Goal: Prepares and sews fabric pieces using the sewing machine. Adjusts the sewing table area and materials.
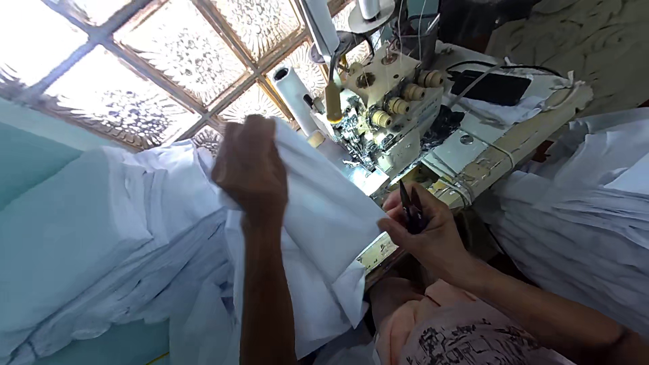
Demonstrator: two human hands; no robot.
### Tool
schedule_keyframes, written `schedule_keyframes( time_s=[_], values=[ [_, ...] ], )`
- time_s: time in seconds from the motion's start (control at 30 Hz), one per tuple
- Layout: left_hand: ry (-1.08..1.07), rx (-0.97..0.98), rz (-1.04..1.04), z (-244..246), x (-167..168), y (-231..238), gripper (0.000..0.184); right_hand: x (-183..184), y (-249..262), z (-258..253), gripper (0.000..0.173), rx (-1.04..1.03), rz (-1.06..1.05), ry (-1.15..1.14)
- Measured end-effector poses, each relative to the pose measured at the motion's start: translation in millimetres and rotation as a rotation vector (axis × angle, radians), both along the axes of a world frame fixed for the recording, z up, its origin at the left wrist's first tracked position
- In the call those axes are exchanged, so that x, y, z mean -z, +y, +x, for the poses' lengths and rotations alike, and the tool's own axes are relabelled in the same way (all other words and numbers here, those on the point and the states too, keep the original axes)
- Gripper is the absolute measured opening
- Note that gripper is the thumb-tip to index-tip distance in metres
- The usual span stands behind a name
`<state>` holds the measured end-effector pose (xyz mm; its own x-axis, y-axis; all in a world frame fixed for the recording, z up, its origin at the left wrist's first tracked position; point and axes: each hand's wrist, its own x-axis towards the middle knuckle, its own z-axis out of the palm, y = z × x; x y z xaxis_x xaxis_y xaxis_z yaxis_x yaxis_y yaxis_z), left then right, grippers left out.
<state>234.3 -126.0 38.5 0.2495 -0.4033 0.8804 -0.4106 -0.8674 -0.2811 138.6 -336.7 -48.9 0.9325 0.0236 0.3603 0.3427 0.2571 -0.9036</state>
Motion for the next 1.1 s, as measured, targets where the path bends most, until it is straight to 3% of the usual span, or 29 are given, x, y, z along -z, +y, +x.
schedule_keyframes(
  time_s=[0.1,0.17,0.27,0.53,0.7,1.1],
  values=[
    [0.404,0.05,-0.053,4.2,53.6,-22.5,0.023,35.2,-26.8,-6.0,0.016,0.015,-0.149,0.272],
    [0.583,0.22,-0.098,14.0,87.6,-35.9,0.02,55.2,-42.9,-18.8,0.016,-0.023,-0.203,0.484],
    [0.804,0.392,-0.153,16.3,103.1,-49.6,0.014,73.5,-54.4,-36.9,0.013,-0.068,-0.178,0.62],
    [0.627,-0.126,-0.038,-35.9,108.8,-86.5,0.017,81.8,-49.5,-40.4,0.013,-0.077,-0.088,0.605],
    [0.752,-0.051,-0.313,-29.5,111.2,-82.4,0.022,75.9,-47.9,-32.8,0.014,-0.059,-0.044,0.594],
    [0.676,-0.152,-0.224,-16.7,109.5,-83.0,0.02,72.4,-48.8,-23.6,0.008,-0.018,-0.044,0.395]
  ],
)
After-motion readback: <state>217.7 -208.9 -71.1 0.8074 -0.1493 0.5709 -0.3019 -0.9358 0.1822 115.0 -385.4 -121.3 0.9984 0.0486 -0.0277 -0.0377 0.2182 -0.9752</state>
